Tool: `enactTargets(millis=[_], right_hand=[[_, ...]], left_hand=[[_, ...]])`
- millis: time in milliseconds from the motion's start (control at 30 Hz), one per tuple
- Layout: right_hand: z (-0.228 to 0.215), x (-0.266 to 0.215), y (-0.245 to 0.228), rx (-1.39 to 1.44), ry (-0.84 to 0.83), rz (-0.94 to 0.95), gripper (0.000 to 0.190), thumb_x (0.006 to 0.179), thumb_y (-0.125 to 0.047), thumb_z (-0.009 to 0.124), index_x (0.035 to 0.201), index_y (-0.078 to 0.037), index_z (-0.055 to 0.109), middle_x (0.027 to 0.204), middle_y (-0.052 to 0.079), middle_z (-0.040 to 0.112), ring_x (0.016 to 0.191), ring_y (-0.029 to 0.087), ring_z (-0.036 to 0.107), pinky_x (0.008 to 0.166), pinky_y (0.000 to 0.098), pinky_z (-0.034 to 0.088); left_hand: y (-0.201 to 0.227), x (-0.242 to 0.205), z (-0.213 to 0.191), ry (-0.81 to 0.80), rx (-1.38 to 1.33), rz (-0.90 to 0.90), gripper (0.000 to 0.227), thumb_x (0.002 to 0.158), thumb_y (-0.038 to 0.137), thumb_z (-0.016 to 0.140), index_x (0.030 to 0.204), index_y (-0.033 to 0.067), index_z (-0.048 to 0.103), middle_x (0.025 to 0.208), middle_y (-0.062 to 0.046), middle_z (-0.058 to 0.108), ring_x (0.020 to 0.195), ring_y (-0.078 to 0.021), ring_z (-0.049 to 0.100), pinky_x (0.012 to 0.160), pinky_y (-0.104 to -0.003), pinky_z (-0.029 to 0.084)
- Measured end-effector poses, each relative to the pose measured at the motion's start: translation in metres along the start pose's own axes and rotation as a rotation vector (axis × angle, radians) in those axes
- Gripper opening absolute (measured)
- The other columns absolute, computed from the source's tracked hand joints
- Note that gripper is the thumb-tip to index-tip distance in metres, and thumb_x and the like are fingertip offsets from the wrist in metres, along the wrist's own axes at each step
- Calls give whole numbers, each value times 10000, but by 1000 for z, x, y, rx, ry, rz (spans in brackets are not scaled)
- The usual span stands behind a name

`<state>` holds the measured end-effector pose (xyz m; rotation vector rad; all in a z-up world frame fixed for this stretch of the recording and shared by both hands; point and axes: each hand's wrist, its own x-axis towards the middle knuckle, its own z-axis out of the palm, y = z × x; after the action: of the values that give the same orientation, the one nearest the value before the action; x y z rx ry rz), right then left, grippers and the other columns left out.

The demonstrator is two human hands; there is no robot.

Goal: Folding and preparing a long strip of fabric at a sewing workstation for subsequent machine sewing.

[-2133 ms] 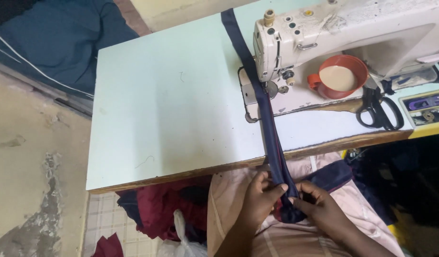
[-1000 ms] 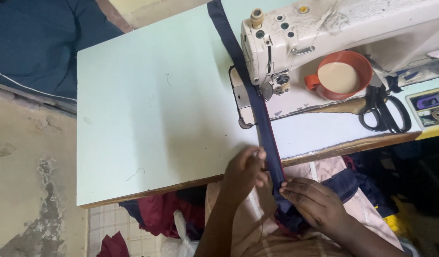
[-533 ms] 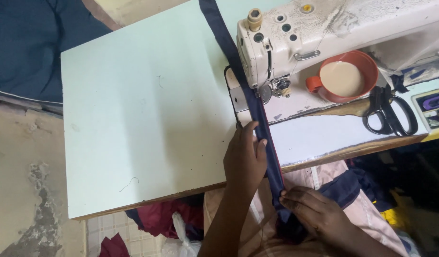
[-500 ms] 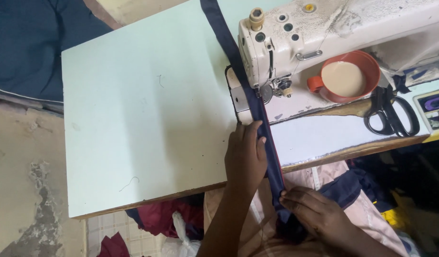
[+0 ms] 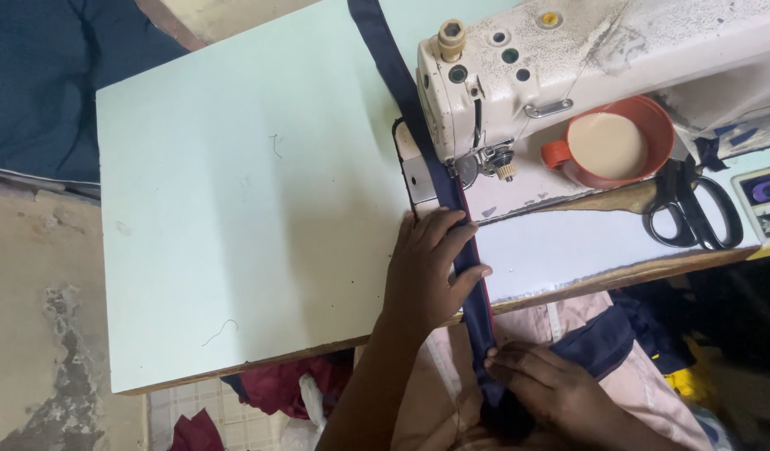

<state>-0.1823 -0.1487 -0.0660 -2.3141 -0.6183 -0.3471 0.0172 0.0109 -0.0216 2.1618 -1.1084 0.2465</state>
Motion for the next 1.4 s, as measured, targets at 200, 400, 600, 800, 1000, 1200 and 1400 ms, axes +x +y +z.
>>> enactTargets(millis=[200, 400, 600, 800, 1000, 1200, 1400], right_hand=[[-1, 18, 6, 49, 85, 27, 550, 951, -412, 530, 1299, -1, 642, 1289, 153, 690, 1178, 307, 712, 1053, 394, 564], [-15, 52, 19, -114, 138, 23, 273, 996, -134, 572, 1224, -66, 705, 1285, 105, 705, 1138, 249, 725, 979, 370, 573], [-20, 86, 39, -71, 126, 141, 282, 986, -117, 573, 1232, -81, 705, 1290, 91, 704, 1197, 242, 702, 1104, 402, 513], [-27, 134, 54, -126, 122, 234, 238, 972, -109, 572, 1158, -97, 719, 1191, 91, 729, 1054, 298, 718, 843, 386, 577], [-27, 160, 75, -240, 98, 283, 219, 934, -182, 602, 1103, -162, 739, 1123, 31, 748, 944, 340, 733, 725, 451, 597], [-27, 140, 51, -166, 230, 268, 335, 993, -263, 577, 1259, -74, 653, 1309, 182, 614, 1234, 461, 590, 977, 571, 502], [34, 35, -9, -197, 54, -2, 243, 930, -338, 704, 951, -98, 735, 1060, 154, 662, 1011, 421, 660, 877, 569, 514]], left_hand=[[-12, 4, 9, -20, 26, -116, 500, 851, 325, 823, 1273, 116, 655, 1391, -102, 624, 1415, -359, 498, 1181, -679, 271], [-43, 38, 8, 36, 84, -153, 540, 763, 388, 902, 1090, 121, 565, 1374, -114, 624, 1431, -367, 487, 1159, -709, 289], [-90, 61, 7, -99, 97, -113, 637, 855, 384, 759, 1385, 144, 499, 1587, -92, 454, 1548, -368, 313, 1186, -715, 191], [-133, 90, 16, -165, 250, -128, 723, 924, 450, 704, 1560, 281, 403, 1683, -26, 345, 1587, -343, 239, 1197, -745, 165], [-143, 123, 9, -248, 270, -256, 706, 958, 459, 676, 1588, 389, 366, 1703, 52, 291, 1584, -329, 218, 1208, -760, 93], [-141, 112, 15, -47, 236, -197, 645, 972, 434, 691, 1549, 322, 425, 1601, -24, 456, 1542, -326, 347, 1227, -749, 123], [-119, 82, 19, 100, 152, -199, 616, 977, 297, 696, 1534, 250, 437, 1513, -44, 527, 1496, -334, 430, 1223, -732, 213]])
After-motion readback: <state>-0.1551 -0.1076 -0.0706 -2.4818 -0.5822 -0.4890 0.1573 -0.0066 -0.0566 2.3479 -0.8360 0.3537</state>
